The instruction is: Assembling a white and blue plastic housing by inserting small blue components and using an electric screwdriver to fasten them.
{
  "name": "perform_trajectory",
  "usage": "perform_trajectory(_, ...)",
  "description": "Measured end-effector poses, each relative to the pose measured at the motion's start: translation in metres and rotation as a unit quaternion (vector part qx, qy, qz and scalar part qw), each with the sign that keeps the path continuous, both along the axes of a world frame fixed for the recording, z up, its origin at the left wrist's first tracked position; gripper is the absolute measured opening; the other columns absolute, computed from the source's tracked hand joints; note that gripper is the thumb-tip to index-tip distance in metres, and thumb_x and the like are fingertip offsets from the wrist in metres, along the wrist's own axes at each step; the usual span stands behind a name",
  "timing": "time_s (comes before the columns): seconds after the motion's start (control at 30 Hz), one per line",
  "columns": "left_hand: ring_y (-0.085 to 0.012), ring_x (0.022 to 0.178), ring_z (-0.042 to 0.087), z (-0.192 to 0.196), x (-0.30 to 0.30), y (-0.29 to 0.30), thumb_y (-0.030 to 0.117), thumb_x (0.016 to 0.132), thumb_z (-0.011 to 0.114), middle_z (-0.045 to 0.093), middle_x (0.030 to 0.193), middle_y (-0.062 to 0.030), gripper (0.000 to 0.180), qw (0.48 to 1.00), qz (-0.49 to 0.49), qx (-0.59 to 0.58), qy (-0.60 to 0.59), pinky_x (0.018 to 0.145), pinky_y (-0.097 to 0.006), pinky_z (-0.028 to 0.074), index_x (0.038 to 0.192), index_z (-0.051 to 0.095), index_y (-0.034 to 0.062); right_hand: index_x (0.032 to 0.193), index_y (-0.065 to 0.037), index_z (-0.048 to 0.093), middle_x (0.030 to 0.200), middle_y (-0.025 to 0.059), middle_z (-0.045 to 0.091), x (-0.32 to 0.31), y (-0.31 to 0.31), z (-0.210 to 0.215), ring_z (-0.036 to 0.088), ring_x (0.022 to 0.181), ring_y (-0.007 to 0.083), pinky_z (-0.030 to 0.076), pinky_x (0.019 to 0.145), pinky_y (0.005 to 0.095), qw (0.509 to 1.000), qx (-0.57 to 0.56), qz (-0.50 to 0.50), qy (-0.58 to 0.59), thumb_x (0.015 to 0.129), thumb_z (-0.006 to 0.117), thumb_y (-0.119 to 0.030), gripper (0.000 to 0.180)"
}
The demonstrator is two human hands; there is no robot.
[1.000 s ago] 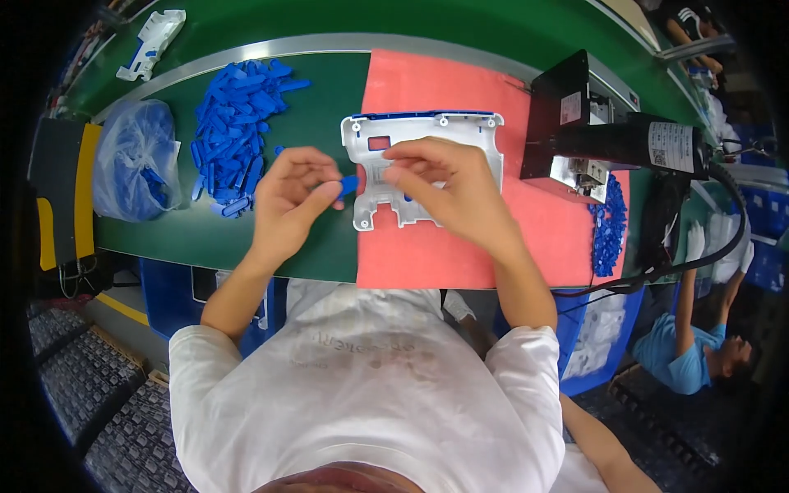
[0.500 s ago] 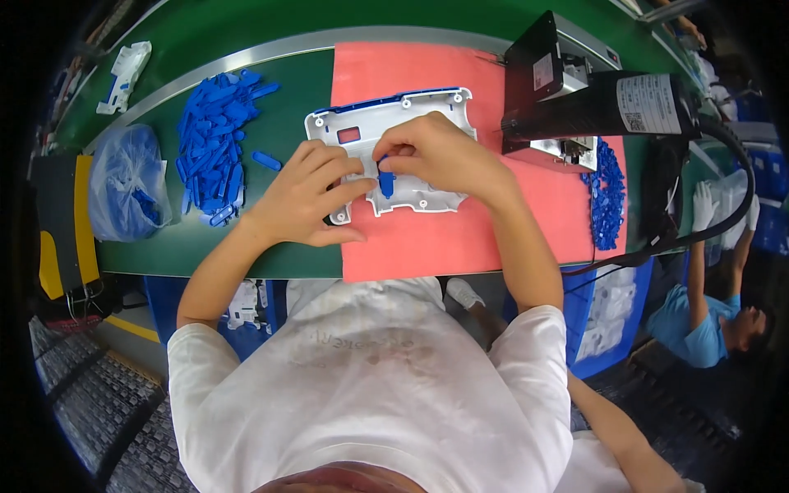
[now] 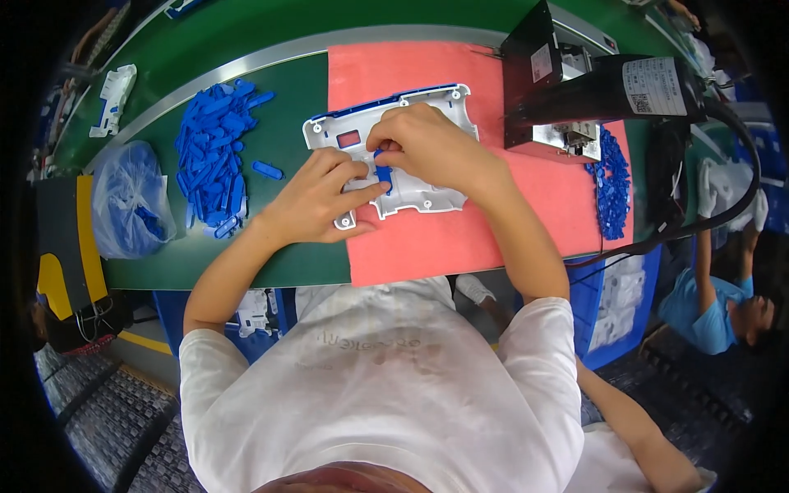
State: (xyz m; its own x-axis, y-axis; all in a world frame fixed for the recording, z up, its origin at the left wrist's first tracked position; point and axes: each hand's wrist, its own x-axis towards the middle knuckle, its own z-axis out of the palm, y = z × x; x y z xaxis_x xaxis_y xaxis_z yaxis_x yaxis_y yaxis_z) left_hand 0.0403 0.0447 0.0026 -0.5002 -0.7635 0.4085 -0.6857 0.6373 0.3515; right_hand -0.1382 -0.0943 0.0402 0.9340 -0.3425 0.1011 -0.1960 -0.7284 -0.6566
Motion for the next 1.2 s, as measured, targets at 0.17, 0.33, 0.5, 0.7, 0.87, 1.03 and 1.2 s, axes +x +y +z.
perform_trajectory(0.17, -0.028, 0.102, 0.049, -0.003, 0.001, 0.001, 0.032, 0.07, 0.076, 0.055, 0.11, -0.0072, 0.048, 1.0, 0.0, 0.01, 0.008, 0.087, -0.041, 0.043, 0.112, 0.066, 0.0112, 0.089, 0.001, 0.069, 0.08, 0.0104, 0.065, 0.0, 0.003, 0.001, 0.062, 0.072, 0.0249, 0.049, 0.063, 0.033, 1.0, 0.0, -0.006, -0.001, 0.073, 0.072, -0.003, 0.017)
perform_trajectory(0.33, -0.0301, 0.107, 0.049, -0.004, -0.002, 0.0, 0.031, 0.071, 0.077, 0.054, 0.118, -0.0094, 0.046, 0.999, 0.009, 0.0, 0.034, 0.091, -0.042, 0.043, 0.111, 0.066, 0.0118, 0.092, 0.001, 0.07, 0.084, 0.0099, 0.064, -0.006, 0.01, 0.0, 0.063, 0.072, 0.0239, 0.049, 0.063, 0.0317, 1.0, -0.008, -0.014, 0.005, 0.073, 0.073, -0.004, 0.019)
perform_trajectory(0.5, -0.0317, 0.113, 0.048, -0.005, -0.003, 0.001, 0.029, 0.07, 0.077, 0.053, 0.124, -0.0105, 0.046, 0.999, 0.011, 0.005, 0.031, 0.092, -0.043, 0.043, 0.111, 0.066, 0.0109, 0.092, 0.0, 0.068, 0.082, 0.0106, 0.063, -0.012, 0.022, -0.007, 0.063, 0.075, 0.0271, 0.051, 0.069, 0.0353, 0.993, 0.002, -0.086, -0.081, 0.074, 0.072, -0.003, 0.019)
perform_trajectory(0.7, -0.0323, 0.119, 0.05, -0.002, -0.009, 0.0, 0.025, 0.068, 0.079, 0.055, 0.128, -0.0098, 0.047, 1.0, 0.016, 0.005, 0.017, 0.091, -0.045, 0.043, 0.111, 0.067, 0.0103, 0.127, 0.004, 0.044, 0.094, 0.0091, 0.058, -0.059, 0.014, 0.035, 0.059, 0.088, 0.0192, 0.053, 0.076, 0.029, 0.609, -0.232, -0.414, -0.635, 0.079, 0.07, 0.007, 0.054)
perform_trajectory(0.87, -0.0303, 0.119, 0.05, 0.001, -0.01, -0.003, 0.022, 0.072, 0.074, 0.057, 0.126, -0.0089, 0.042, 1.0, 0.024, 0.012, -0.001, 0.093, -0.044, 0.041, 0.112, 0.066, 0.0108, 0.128, 0.005, 0.043, 0.103, 0.014, 0.067, -0.079, -0.016, 0.032, 0.065, 0.09, 0.0175, 0.052, 0.082, 0.0292, 0.793, 0.04, -0.403, -0.455, 0.078, 0.071, 0.007, 0.057)
perform_trajectory(1.03, -0.0321, 0.123, 0.05, 0.0, -0.007, -0.008, 0.014, 0.069, 0.075, 0.059, 0.126, -0.0085, 0.042, 0.999, 0.032, 0.023, 0.015, 0.096, -0.045, 0.041, 0.11, 0.068, 0.0125, 0.137, 0.004, 0.025, 0.081, 0.0102, 0.06, -0.118, -0.018, 0.06, 0.063, 0.067, 0.0191, 0.057, 0.063, 0.0368, 0.677, -0.076, -0.286, -0.673, 0.078, 0.064, 0.009, 0.07)
perform_trajectory(1.2, -0.0326, 0.122, 0.051, 0.004, -0.019, -0.025, 0.012, 0.067, 0.076, 0.061, 0.124, -0.0087, 0.04, 0.999, 0.033, 0.0, 0.015, 0.094, -0.045, 0.043, 0.106, 0.07, 0.0107, 0.129, 0.006, 0.037, 0.057, 0.0041, 0.057, -0.144, -0.039, 0.071, 0.056, 0.048, 0.0127, 0.046, 0.051, 0.0255, 0.698, -0.067, -0.348, -0.623, 0.082, 0.067, 0.004, 0.056)
